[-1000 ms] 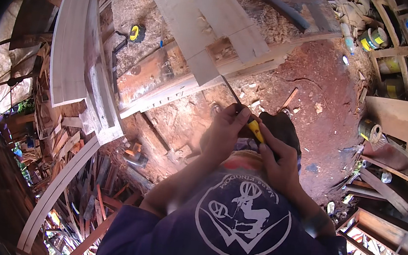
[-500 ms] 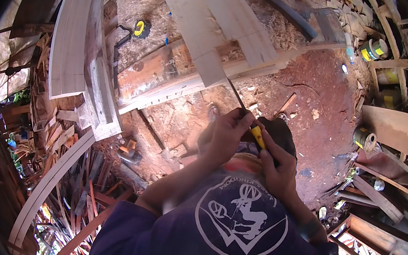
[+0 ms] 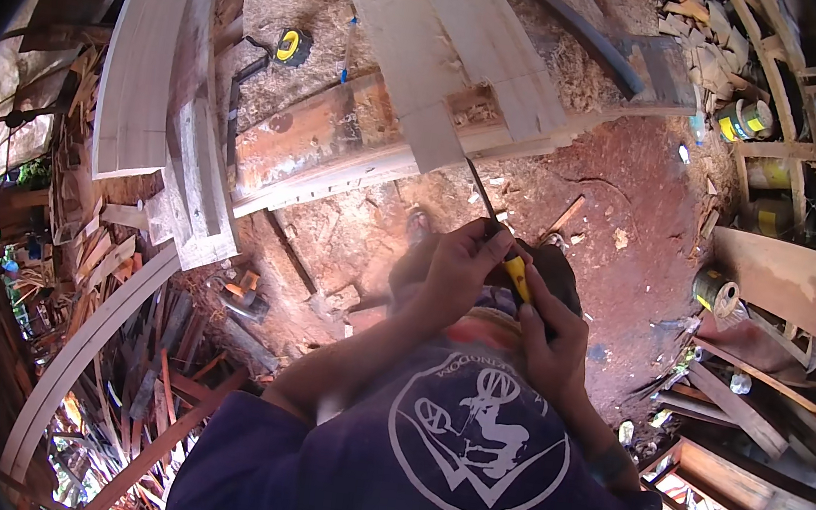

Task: The person uses a hammer and a chisel to carve and refine a joint in a wooden beam, occasionally moving the beam to reach different sides.

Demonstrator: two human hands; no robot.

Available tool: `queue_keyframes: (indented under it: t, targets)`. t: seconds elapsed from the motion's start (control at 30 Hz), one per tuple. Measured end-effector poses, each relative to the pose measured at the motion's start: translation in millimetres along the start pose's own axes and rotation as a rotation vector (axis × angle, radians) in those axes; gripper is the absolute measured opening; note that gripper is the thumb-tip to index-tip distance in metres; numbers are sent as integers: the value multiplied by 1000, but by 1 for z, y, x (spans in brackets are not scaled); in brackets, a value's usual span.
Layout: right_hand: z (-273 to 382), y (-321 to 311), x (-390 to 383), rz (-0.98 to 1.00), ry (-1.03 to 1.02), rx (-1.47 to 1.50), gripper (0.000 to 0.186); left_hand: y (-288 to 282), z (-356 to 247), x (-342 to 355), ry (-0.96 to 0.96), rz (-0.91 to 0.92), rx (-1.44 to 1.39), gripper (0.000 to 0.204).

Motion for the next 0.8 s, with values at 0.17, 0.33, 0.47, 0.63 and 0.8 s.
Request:
queue_keyframes:
  t: [0.17,0.33,0.47,0.63,0.8]
  targets:
    - [1,1,-1,2,7,-14,43,-3,2,2,-5,-3,9,24]
    - [2,4,-2,-10,17,-27,42,-2,-3,1,-5,6,83,23]
    - [4,6,-1,-27,10,-38,43,2,-10,-3,-46,-36,121,22]
    - [2,5,-10,-31,38,-107,46,7,-14,-5,-43,-34,91,22]
    - [2,-9,-25,-610,-118,144,71,2,-15,-4,-100,53,-15,24]
Point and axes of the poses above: each hand's wrist, its own x-axis towards the middle knuckle, its own y-axis out of the palm, z = x × y, the point moved 4 cm from there along x, towards the middle knuckle, and after that the axes turned 12 degrees about -x, right-handed, at the moved point
